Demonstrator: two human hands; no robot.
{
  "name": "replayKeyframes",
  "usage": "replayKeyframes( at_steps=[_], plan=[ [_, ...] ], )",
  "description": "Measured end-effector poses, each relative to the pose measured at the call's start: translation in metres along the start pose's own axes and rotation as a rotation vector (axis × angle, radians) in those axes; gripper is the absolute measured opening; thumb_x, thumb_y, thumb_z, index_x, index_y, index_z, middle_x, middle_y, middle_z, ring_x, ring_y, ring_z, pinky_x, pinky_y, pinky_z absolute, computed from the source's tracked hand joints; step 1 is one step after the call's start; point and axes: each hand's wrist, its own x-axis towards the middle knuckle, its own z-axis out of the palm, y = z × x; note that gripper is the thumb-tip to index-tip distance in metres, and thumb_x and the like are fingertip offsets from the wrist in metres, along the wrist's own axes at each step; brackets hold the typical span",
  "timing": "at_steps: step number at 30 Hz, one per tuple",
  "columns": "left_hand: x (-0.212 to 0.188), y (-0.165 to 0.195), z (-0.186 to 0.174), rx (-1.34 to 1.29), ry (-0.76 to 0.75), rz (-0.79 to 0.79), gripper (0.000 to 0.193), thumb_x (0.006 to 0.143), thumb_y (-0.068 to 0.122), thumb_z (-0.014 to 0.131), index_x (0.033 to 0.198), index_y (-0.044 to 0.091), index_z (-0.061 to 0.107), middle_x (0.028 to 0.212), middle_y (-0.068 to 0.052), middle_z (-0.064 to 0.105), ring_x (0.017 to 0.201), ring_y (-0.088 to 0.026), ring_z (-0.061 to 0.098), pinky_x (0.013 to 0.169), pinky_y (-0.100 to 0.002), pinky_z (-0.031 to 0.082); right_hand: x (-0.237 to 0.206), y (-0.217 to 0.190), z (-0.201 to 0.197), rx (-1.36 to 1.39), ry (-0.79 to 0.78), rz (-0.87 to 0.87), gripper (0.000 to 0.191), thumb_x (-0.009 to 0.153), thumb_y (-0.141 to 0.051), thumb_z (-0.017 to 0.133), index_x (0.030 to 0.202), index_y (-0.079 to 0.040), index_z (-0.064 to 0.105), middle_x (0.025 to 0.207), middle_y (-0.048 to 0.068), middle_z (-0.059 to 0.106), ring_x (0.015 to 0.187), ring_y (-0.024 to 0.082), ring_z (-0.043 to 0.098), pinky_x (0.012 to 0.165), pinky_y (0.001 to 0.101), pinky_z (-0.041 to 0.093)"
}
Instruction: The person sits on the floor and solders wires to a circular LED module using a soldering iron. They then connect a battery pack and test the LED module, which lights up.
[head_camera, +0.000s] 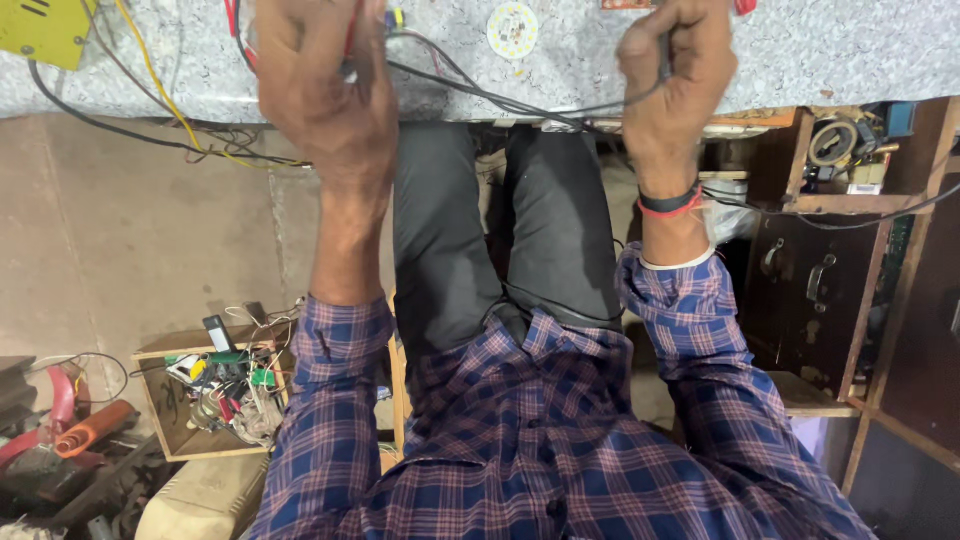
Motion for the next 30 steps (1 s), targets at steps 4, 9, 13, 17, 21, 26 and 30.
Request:
replayKeyframes(
  at_steps=[4, 9, 13, 17, 21, 26, 30],
  plan=[
    [0.012, -0.002, -0.001, -0.048, -0.128, 0.04, 0.021, 0.102, 0.002, 0.078, 0.119, 0.005, 0.066, 0.106, -0.013, 0.069, 0.095, -0.036, 0.065, 0.083, -0.044, 0.051, 0.001, -0.002, 0.002, 0.095, -0.154, 0.07, 0.044, 0.115, -0.036, 0.047, 0.135, 0.003, 0.044, 0.106, 0.008, 0.07, 0.082, 0.006, 0.061, 0.067, 0.0209, 0.047],
    [0.011, -0.001, 0.004, -0.436, -0.406, -0.078, 0.018, 0.103, 0.001, 0.076, 0.113, 0.005, 0.062, 0.105, -0.008, 0.07, 0.087, -0.027, 0.07, 0.075, -0.037, 0.053, 0.008, -0.006, 0.006, 0.049, -0.148, 0.091, 0.025, 0.117, -0.026, 0.056, 0.11, -0.002, 0.06, 0.094, 0.011, 0.069, 0.072, 0.011, 0.061, 0.065, 0.0232, 0.047],
    [0.015, -0.004, 0.004, -0.543, -0.606, 0.062, 0.027, 0.102, -0.008, 0.069, 0.124, 0.008, 0.069, 0.112, -0.009, 0.072, 0.094, -0.029, 0.071, 0.082, -0.038, 0.054, 0.006, -0.003, 0.005, 0.056, -0.179, 0.219, 0.023, 0.105, -0.011, 0.067, 0.116, 0.003, 0.053, 0.084, 0.004, 0.068, 0.074, 0.007, 0.065, 0.066, 0.0208, 0.05],
    [0.03, -0.015, 0.007, -0.696, -0.741, 0.149, 0.044, 0.089, -0.015, 0.058, 0.127, 0.004, 0.068, 0.112, -0.015, 0.07, 0.101, -0.032, 0.07, 0.087, -0.038, 0.055, 0.005, 0.004, 0.004, 0.034, -0.26, 0.122, 0.01, 0.109, -0.001, 0.077, 0.116, 0.004, 0.07, 0.097, 0.008, 0.072, 0.085, 0.01, 0.067, 0.077, 0.0233, 0.054],
    [0.038, -0.028, 0.014, -0.789, -0.818, 0.112, 0.04, 0.092, -0.015, 0.064, 0.126, 0.004, 0.071, 0.112, -0.014, 0.074, 0.105, -0.027, 0.074, 0.091, -0.036, 0.058, 0.007, 0.004, 0.006, -0.157, -0.281, 0.065, 0.015, 0.103, -0.004, 0.08, 0.117, 0.0, 0.076, 0.096, 0.008, 0.075, 0.083, 0.011, 0.07, 0.076, 0.0238, 0.055],
    [0.032, -0.036, 0.022, -0.825, -0.83, 0.029, 0.033, 0.097, -0.01, 0.076, 0.125, 0.006, 0.073, 0.109, -0.009, 0.073, 0.1, -0.023, 0.074, 0.087, -0.033, 0.058, 0.008, -0.004, 0.011, -0.255, -0.277, 0.036, 0.013, 0.1, -0.005, 0.081, 0.112, -0.001, 0.079, 0.093, 0.009, 0.075, 0.079, 0.013, 0.068, 0.072, 0.0256, 0.051],
    [0.027, -0.037, 0.027, -0.666, -0.724, 0.129, 0.033, 0.094, -0.01, 0.079, 0.123, 0.005, 0.075, 0.107, -0.012, 0.074, 0.097, -0.025, 0.072, 0.084, -0.036, 0.055, 0.008, -0.005, 0.014, -0.256, -0.276, 0.024, 0.012, 0.101, -0.005, 0.08, 0.112, -0.001, 0.078, 0.097, 0.01, 0.076, 0.08, 0.015, 0.068, 0.071, 0.0265, 0.051]
  ],
)
